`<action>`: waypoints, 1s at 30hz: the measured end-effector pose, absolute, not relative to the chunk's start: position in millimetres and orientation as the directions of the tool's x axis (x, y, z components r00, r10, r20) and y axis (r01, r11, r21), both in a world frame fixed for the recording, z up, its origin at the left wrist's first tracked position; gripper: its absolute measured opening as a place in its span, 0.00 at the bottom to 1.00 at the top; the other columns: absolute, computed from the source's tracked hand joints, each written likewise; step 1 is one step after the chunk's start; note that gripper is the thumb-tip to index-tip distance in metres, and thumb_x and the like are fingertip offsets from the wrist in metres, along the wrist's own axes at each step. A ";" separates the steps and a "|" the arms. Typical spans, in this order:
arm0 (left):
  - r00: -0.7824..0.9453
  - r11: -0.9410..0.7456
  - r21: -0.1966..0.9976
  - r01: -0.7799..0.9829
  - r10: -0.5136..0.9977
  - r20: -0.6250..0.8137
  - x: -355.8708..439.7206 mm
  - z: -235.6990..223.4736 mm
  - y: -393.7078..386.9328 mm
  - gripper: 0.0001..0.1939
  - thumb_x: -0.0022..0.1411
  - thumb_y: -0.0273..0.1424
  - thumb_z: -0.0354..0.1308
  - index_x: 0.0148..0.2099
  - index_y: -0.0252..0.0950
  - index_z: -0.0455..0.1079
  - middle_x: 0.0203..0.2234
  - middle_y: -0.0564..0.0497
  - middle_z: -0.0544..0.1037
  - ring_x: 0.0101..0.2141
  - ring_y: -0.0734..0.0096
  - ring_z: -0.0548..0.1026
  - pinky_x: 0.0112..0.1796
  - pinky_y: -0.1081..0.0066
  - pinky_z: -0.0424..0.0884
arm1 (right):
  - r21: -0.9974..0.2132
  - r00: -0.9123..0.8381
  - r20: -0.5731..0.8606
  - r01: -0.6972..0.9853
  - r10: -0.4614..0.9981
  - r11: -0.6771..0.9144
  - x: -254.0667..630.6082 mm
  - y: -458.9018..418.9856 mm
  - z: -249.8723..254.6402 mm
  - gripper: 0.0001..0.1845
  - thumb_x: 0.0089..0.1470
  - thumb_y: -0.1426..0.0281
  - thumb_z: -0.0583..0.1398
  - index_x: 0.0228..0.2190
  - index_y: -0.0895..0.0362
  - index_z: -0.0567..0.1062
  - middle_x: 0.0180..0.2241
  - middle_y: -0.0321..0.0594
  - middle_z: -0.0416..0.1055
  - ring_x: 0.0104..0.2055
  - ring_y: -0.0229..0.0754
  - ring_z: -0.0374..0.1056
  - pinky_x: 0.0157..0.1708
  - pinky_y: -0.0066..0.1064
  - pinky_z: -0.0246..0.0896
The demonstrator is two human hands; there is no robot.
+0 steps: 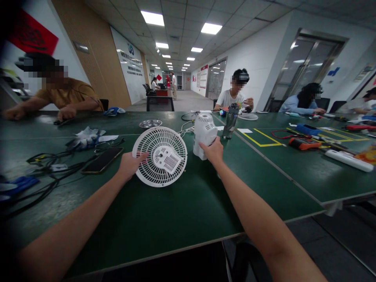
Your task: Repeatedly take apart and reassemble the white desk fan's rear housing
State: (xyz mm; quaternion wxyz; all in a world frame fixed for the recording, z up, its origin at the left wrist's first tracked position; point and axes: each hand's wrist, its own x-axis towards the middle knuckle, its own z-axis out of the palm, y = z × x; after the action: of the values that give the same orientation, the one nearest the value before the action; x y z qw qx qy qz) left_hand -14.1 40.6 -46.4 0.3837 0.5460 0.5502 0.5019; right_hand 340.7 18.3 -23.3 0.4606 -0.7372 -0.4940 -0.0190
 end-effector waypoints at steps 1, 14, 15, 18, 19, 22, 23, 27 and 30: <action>-0.106 -0.098 0.972 0.212 0.987 0.122 -14.5 -46.7 40.7 0.12 0.54 0.33 0.69 0.38 0.31 0.78 0.29 0.44 0.83 0.29 0.58 0.82 0.33 0.60 0.80 | -0.661 0.516 0.489 0.745 0.703 -0.086 342.6 18.4 -24.1 0.36 0.41 0.48 0.67 0.46 0.56 0.67 0.45 0.53 0.76 0.46 0.57 0.73 0.45 0.44 0.66; -0.090 -0.133 0.971 0.198 0.984 0.153 -20.3 -61.6 53.8 0.15 0.52 0.36 0.70 0.39 0.31 0.78 0.29 0.45 0.83 0.30 0.56 0.82 0.33 0.58 0.80 | -0.814 0.785 0.415 0.546 0.461 -0.198 410.7 19.7 -16.0 0.41 0.38 0.60 0.69 0.53 0.58 0.66 0.51 0.56 0.72 0.52 0.60 0.70 0.53 0.48 0.62; -0.088 -0.135 0.972 0.191 0.984 0.154 -20.4 -61.3 53.3 0.15 0.52 0.36 0.70 0.39 0.31 0.78 0.29 0.45 0.83 0.30 0.56 0.82 0.33 0.58 0.80 | -0.829 0.801 0.384 0.518 0.458 -0.211 411.0 20.2 -16.2 0.41 0.37 0.61 0.69 0.53 0.58 0.65 0.52 0.57 0.72 0.52 0.60 0.69 0.53 0.50 0.61; -0.079 -0.137 0.974 0.181 0.985 0.153 -19.8 -58.6 50.6 0.14 0.53 0.35 0.70 0.39 0.31 0.78 0.30 0.45 0.83 0.30 0.57 0.82 0.33 0.59 0.80 | -0.845 0.815 0.387 0.500 0.432 -0.188 409.7 20.5 -15.7 0.44 0.38 0.61 0.69 0.56 0.57 0.63 0.54 0.57 0.70 0.55 0.62 0.67 0.56 0.56 0.57; -0.079 -0.139 0.973 0.185 0.985 0.156 -19.3 -57.6 49.7 0.14 0.53 0.35 0.70 0.39 0.31 0.78 0.29 0.45 0.83 0.30 0.58 0.82 0.33 0.60 0.80 | -0.838 0.804 0.426 0.524 0.414 -0.153 409.5 20.4 -15.4 0.45 0.38 0.60 0.69 0.57 0.56 0.62 0.55 0.56 0.69 0.57 0.62 0.65 0.57 0.57 0.55; -0.086 -0.140 0.970 0.197 0.983 0.160 -18.3 -55.8 48.5 0.12 0.54 0.34 0.70 0.38 0.31 0.78 0.28 0.45 0.83 0.28 0.59 0.82 0.32 0.61 0.80 | -0.797 0.746 0.555 0.603 0.368 -0.021 412.6 20.9 -15.4 0.44 0.40 0.56 0.68 0.57 0.56 0.63 0.55 0.54 0.68 0.57 0.60 0.65 0.57 0.57 0.53; -0.088 -0.139 0.971 0.196 0.983 0.158 -18.2 -55.8 48.6 0.12 0.54 0.34 0.70 0.37 0.30 0.78 0.28 0.45 0.83 0.28 0.59 0.82 0.32 0.61 0.80 | -0.787 0.728 0.580 0.616 0.366 0.023 414.7 21.9 -16.0 0.43 0.40 0.56 0.68 0.56 0.56 0.64 0.54 0.53 0.69 0.55 0.59 0.66 0.57 0.55 0.55; -0.086 -0.127 0.972 0.198 0.986 0.146 -18.8 -56.7 49.4 0.12 0.54 0.33 0.70 0.39 0.31 0.78 0.29 0.45 0.83 0.29 0.59 0.82 0.32 0.61 0.80 | -0.790 0.706 0.605 0.591 0.367 0.165 423.8 28.1 -20.4 0.42 0.39 0.57 0.70 0.53 0.58 0.66 0.51 0.51 0.72 0.50 0.53 0.69 0.52 0.47 0.62; -0.086 -0.124 0.970 0.210 0.986 0.145 -19.7 -57.3 49.7 0.13 0.54 0.34 0.70 0.39 0.31 0.78 0.29 0.45 0.83 0.28 0.59 0.82 0.32 0.60 0.80 | -0.793 0.704 0.608 0.565 0.368 0.229 426.1 30.8 -23.1 0.42 0.40 0.59 0.69 0.55 0.58 0.64 0.51 0.50 0.71 0.48 0.51 0.70 0.51 0.45 0.63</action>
State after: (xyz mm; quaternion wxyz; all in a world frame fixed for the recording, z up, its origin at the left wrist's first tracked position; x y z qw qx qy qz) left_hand -19.7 49.7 -57.3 0.3852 0.5555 0.5381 0.5034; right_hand 426.1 30.8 -23.1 0.6867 -0.6166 -0.3782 -0.0717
